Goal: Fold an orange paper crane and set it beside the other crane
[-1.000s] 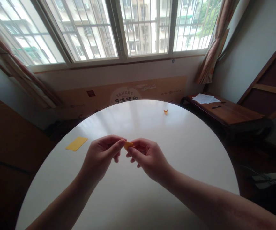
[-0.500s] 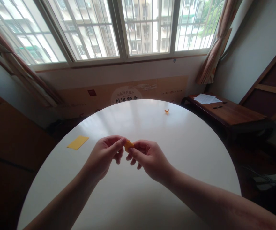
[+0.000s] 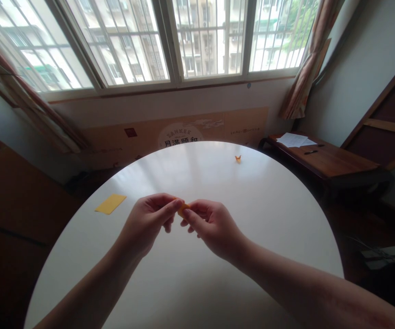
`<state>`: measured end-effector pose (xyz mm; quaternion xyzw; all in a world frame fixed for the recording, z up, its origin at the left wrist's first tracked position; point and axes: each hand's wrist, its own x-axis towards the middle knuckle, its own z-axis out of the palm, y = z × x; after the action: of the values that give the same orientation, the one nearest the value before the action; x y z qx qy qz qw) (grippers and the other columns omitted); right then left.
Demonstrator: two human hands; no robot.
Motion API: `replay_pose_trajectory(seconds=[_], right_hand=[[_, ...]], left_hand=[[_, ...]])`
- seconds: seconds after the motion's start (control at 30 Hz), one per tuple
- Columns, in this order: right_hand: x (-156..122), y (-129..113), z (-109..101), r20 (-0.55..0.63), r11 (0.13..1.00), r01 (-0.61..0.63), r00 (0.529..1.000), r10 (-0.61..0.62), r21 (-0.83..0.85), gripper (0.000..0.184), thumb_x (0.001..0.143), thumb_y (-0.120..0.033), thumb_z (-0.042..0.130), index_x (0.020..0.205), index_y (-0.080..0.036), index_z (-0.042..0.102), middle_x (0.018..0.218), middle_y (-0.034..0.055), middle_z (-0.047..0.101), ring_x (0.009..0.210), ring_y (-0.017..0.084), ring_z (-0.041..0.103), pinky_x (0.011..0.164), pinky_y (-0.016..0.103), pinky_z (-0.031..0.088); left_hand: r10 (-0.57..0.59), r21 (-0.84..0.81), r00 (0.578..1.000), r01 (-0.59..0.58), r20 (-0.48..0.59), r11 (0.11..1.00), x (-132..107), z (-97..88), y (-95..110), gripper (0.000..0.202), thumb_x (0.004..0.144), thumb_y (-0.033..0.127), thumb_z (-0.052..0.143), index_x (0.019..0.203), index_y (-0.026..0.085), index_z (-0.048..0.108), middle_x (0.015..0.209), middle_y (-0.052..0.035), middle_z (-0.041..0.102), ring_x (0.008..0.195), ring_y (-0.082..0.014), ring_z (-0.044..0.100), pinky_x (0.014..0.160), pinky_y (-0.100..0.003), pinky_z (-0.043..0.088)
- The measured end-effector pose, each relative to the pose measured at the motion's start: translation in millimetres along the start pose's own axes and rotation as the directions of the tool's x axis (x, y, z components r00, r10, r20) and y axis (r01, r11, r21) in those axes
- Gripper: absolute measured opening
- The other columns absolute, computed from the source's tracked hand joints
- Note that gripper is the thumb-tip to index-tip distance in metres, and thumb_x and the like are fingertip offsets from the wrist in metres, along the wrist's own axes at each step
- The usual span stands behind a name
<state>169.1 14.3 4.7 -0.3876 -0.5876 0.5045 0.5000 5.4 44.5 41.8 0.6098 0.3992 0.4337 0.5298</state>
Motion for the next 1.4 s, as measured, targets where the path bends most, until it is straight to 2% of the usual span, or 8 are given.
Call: replay_pose_trajectory(seconds=[0.17,0.3,0.47,0.7,0.87,1.1,1.27,1.4], right_hand=[[0.2,0.8,0.3,0.015,0.998,0.041,0.999,-0.040,-0.043,0.030,0.090,-0.045,0.066,0.092,-0.016,0.072,0.077,0.0054,0.073,0.066,0.014,0.066,0.054,0.023,0.050],[1.1,4.2,-0.2,0.020,1.000,-0.006,1.000,0.007,-0.026,0.031,0.091,-0.046,0.064,0.092,-0.016,0.072,0.077,0.0050,0.072,0.063,0.013,0.065,0.051,0.021,0.049],[2.1,6.5,-1.5,0.041,0.996,-0.063,0.997,0.060,0.059,0.029,0.090,-0.043,0.065,0.089,-0.015,0.072,0.074,0.0046,0.070,0.061,0.013,0.064,0.049,0.021,0.048],[2.1,5.6,-1.2,0.041,0.990,-0.096,0.995,0.092,0.106,0.030,0.089,-0.044,0.065,0.087,-0.014,0.072,0.072,0.0050,0.069,0.060,0.014,0.063,0.049,0.022,0.048],[1.3,4.7,-0.8,0.052,0.998,-0.059,0.997,0.057,0.034,0.036,0.091,-0.049,0.061,0.086,-0.015,0.072,0.073,0.0057,0.070,0.064,0.014,0.064,0.052,0.023,0.048],[1.7,2.3,0.1,-0.013,1.000,0.009,1.000,-0.009,-0.025,0.034,0.089,-0.049,0.065,0.091,-0.016,0.071,0.076,0.0054,0.071,0.069,0.015,0.066,0.056,0.023,0.051],[2.9,5.4,-0.3,-0.010,0.999,-0.002,1.000,0.002,0.036,0.036,0.090,-0.050,0.064,0.089,-0.015,0.070,0.075,0.0056,0.070,0.065,0.015,0.065,0.052,0.022,0.050],[3.5,5.2,-1.8,0.040,0.977,-0.082,0.996,0.075,0.199,0.030,0.090,-0.045,0.065,0.088,-0.016,0.069,0.075,0.0041,0.069,0.063,0.014,0.065,0.051,0.021,0.051]], left_hand=[[-0.030,-0.028,0.999,0.029,-0.018,0.999,0.0,1.9,-0.6,0.022,0.078,0.033,0.075,0.069,0.013,0.073,0.051,0.0014,0.060,0.043,-0.0058,0.047,0.038,-0.014,0.038],[-0.090,-0.037,0.995,0.088,-0.045,0.995,0.9,2.0,-3.4,0.025,0.078,0.036,0.075,0.070,0.013,0.072,0.049,0.0034,0.054,0.042,-0.0054,0.044,0.037,-0.014,0.036],[-0.137,0.023,0.990,0.137,0.016,0.990,2.2,-0.6,-5.4,0.033,0.081,0.044,0.070,0.073,0.012,0.072,0.049,0.0032,0.053,0.042,-0.0055,0.043,0.038,-0.015,0.036],[-0.054,0.207,0.996,0.039,0.067,0.977,-0.3,-4.9,1.3,0.028,0.081,0.040,0.071,0.074,0.013,0.073,0.060,-0.0010,0.064,0.049,-0.0074,0.049,0.041,-0.016,0.040],[-0.027,0.239,0.999,0.017,0.041,0.971,-0.2,-4.3,0.8,0.027,0.081,0.038,0.070,0.072,0.014,0.072,0.061,-0.0010,0.066,0.049,-0.0074,0.049,0.042,-0.016,0.041],[-0.017,0.262,1.000,0.017,-0.004,0.965,-0.9,-3.8,1.4,0.026,0.079,0.037,0.072,0.069,0.013,0.071,0.058,-0.0008,0.066,0.047,-0.0075,0.050,0.041,-0.016,0.042],[-0.014,0.212,1.000,0.013,0.003,0.977,-1.0,-3.6,0.3,0.028,0.078,0.037,0.074,0.067,0.012,0.070,0.057,-0.0009,0.065,0.047,-0.0072,0.050,0.041,-0.016,0.042],[-0.052,0.034,0.998,0.050,0.038,0.998,2.7,-5.4,-3.5,0.027,0.078,0.039,0.075,0.082,0.013,0.075,0.059,-0.0003,0.063,0.050,-0.0082,0.052,0.041,-0.015,0.043]])
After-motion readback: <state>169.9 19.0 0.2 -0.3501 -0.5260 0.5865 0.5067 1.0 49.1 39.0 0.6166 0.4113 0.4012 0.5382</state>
